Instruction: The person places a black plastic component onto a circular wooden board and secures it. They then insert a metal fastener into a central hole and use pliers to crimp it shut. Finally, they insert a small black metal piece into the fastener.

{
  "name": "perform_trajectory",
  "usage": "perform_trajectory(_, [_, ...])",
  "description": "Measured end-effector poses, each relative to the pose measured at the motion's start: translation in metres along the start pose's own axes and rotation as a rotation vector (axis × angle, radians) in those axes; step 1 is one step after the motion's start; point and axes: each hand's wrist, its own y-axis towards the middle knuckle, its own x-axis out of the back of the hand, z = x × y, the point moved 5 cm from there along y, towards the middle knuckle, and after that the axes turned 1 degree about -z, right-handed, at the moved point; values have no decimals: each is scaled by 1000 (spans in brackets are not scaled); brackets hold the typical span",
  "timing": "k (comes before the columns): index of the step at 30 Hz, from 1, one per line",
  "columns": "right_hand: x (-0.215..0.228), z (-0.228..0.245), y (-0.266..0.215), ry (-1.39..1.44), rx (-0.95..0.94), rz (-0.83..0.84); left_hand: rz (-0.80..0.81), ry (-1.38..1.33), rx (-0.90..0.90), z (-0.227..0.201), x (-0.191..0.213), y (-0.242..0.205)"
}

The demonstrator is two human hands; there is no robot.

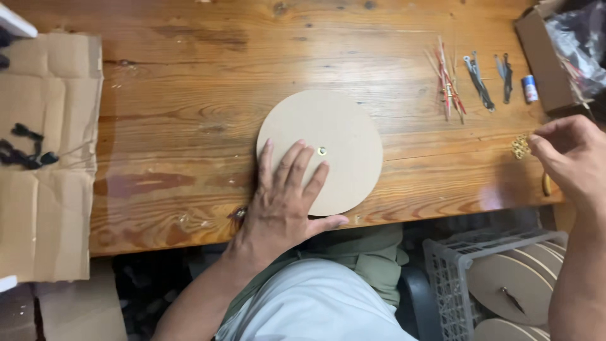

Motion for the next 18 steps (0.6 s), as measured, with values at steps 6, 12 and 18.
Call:
perform_trajectory(6, [-44, 168, -37, 430, 139, 252, 9, 12, -4, 2, -4, -4])
perform_trajectory(12, [-98, 261, -52, 548, 361, 468, 14, 34, 14, 2, -3, -5])
perform_trajectory(18, [-126, 299, -52, 456, 505, 480, -58, 24, 13, 3, -6, -9])
